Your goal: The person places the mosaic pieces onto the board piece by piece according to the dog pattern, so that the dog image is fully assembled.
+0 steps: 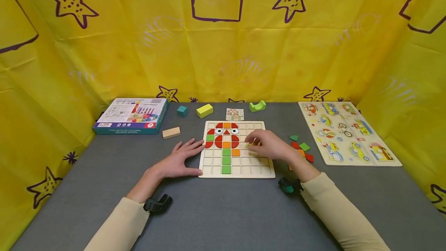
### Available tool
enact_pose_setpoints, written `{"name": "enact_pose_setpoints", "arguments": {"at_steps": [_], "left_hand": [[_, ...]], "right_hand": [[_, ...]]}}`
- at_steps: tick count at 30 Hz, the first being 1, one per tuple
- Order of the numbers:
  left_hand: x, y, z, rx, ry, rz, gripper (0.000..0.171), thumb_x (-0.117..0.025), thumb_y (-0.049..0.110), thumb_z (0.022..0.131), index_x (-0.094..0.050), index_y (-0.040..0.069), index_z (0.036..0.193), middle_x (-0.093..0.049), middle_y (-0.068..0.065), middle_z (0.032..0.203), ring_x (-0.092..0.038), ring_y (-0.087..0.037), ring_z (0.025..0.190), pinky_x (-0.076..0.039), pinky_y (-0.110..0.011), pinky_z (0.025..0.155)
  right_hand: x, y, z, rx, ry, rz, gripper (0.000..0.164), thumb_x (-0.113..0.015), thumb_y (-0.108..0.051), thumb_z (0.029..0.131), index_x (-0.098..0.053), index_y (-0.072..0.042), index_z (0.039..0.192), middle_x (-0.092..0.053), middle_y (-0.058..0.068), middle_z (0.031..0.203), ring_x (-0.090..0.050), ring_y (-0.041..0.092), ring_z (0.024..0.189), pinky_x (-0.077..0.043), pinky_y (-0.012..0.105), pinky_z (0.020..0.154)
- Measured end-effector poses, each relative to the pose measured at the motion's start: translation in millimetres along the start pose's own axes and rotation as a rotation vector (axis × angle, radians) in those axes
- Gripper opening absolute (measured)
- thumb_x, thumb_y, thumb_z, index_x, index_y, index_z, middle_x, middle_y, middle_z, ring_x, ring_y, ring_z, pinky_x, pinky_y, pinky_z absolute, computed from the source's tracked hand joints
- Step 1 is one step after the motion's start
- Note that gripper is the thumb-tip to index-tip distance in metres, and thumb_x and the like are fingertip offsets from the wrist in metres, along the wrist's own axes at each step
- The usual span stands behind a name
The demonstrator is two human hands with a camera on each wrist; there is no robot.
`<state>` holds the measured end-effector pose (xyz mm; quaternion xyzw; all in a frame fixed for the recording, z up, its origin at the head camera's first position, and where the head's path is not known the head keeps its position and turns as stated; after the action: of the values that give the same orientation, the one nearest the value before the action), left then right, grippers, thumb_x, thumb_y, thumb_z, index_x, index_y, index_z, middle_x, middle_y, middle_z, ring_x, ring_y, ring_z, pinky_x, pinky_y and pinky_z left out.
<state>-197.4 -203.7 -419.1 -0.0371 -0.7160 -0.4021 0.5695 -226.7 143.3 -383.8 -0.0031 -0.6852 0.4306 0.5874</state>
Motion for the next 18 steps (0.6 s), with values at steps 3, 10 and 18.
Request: {"name": "enact_pose_setpoints", "arguments": {"at_steps": [3, 10, 18], "left_hand": [[0.7, 0.5, -0.1, 0.004, -0.002, 0.0, 0.092, -0.074, 0.056, 0.085, -0.037, 0.014, 0.158, -0.023, -0.003, 0.166, -0.007, -0.034, 0.153, 0.002, -0.064, 0.115], [2.5, 2.1, 0.1, 0.011, -0.004, 0.002, 0.092, -0.074, 0.056, 0.085, -0.037, 0.013, 0.158, -0.025, -0.003, 0.166, -0.008, -0.035, 0.153, 0.002, -0.064, 0.115], [2.5, 3.8, 0.3, 0.016, -0.006, -0.006, 0.092, -0.075, 0.056, 0.085, -0.037, 0.013, 0.158, -0.024, -0.004, 0.166, -0.008, -0.036, 0.153, 0.003, -0.064, 0.115]], "right_hand": [[7.1, 8.3, -8.9, -0.006, 0.023, 0.003, 0.023, -0.074, -0.009, 0.092, -0.071, -0.003, 0.114, -0.067, 0.002, 0.099, -0.059, 0.019, 0.087, -0.051, 0.036, 0.077], [16.6, 28.5, -26.8, 0.006, 0.075, -0.005, 0.022, -0.075, -0.006, 0.091, -0.07, -0.002, 0.113, -0.066, 0.003, 0.097, -0.06, 0.019, 0.086, -0.052, 0.04, 0.078], [25.3, 44.5, -44.3, -0.046, 0.063, -0.012, 0.024, -0.074, -0.004, 0.091, -0.069, 0.0, 0.114, -0.067, 0.007, 0.104, -0.063, 0.022, 0.093, -0.053, 0.045, 0.084]]}}
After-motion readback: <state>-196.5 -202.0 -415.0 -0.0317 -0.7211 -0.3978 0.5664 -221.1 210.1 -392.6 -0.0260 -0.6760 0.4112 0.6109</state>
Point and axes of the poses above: each hand's wrist, its own z-axis towards the middle knuckle, its own x-axis out of the back of the hand, y = z × x, the point moved 1 cm from there along z, towards the middle knuckle
